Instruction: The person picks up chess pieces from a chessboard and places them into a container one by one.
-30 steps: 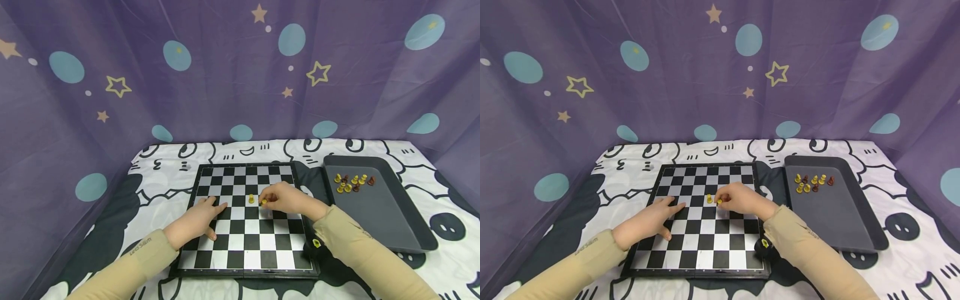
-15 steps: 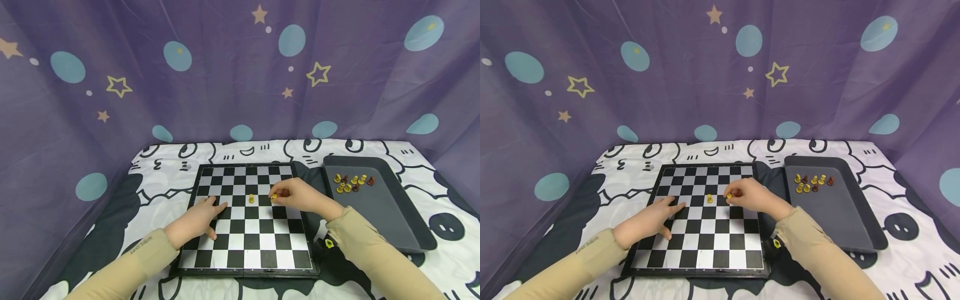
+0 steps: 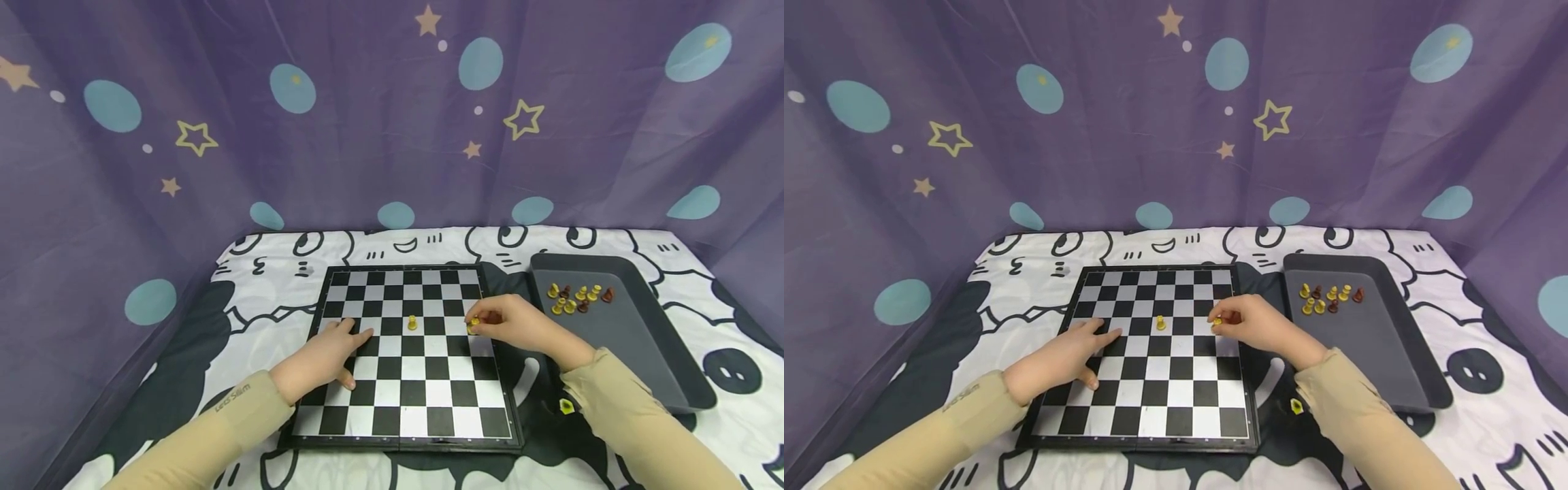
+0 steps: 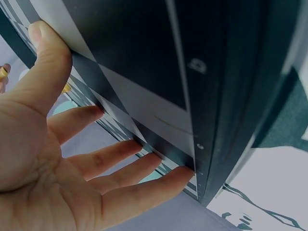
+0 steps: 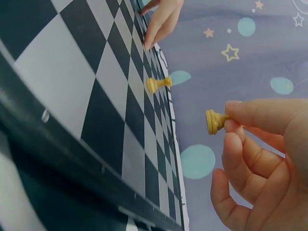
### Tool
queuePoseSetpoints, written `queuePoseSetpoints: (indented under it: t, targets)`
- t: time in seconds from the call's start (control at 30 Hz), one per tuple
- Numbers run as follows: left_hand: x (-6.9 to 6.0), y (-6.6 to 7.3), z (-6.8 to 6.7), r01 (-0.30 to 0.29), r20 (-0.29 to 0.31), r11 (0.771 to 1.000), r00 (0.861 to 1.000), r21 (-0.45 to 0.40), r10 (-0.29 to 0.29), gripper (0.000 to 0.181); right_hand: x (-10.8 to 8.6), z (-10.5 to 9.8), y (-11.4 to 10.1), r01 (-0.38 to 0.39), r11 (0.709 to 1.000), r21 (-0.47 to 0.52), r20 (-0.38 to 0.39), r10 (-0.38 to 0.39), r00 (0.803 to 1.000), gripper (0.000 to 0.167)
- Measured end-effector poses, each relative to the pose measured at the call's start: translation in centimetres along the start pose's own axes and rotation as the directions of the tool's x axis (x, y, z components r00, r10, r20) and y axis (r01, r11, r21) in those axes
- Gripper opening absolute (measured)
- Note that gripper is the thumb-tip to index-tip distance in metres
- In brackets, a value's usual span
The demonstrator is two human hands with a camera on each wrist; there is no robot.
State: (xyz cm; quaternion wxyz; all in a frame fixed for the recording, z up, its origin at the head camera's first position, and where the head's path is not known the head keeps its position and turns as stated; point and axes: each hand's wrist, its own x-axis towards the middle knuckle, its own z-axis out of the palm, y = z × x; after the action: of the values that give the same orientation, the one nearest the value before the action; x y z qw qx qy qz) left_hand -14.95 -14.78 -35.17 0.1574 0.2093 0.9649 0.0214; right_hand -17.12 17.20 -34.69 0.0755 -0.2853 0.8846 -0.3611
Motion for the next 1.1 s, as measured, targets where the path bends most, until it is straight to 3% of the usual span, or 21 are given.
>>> queuePoseSetpoints:
  t: [0.53,0.87,1.1]
  targets:
    - [0.1,0.0,0.0,0.011,0.018,1.000,1.000,-0.004,-0.011,0.094,-2.7,-3.4,1.7,-0.081,0.996,-0.034,-0.109,0.077,0.991,0.018]
    - [0.0,0.0,0.0,0.006,0.000,1.000,1.000,-0.017,-0.006,0.093,-3.7,-7.1,2.6,-0.151,0.986,-0.074,-0.181,0.135,0.974,0.017]
    - [0.0,0.1,-0.1,0.013,0.013,1.000,1.000,-0.016,-0.013,0.093,-4.7,-9.1,4.4,-0.218,0.971,-0.101,-0.233,0.190,0.954,0.019]
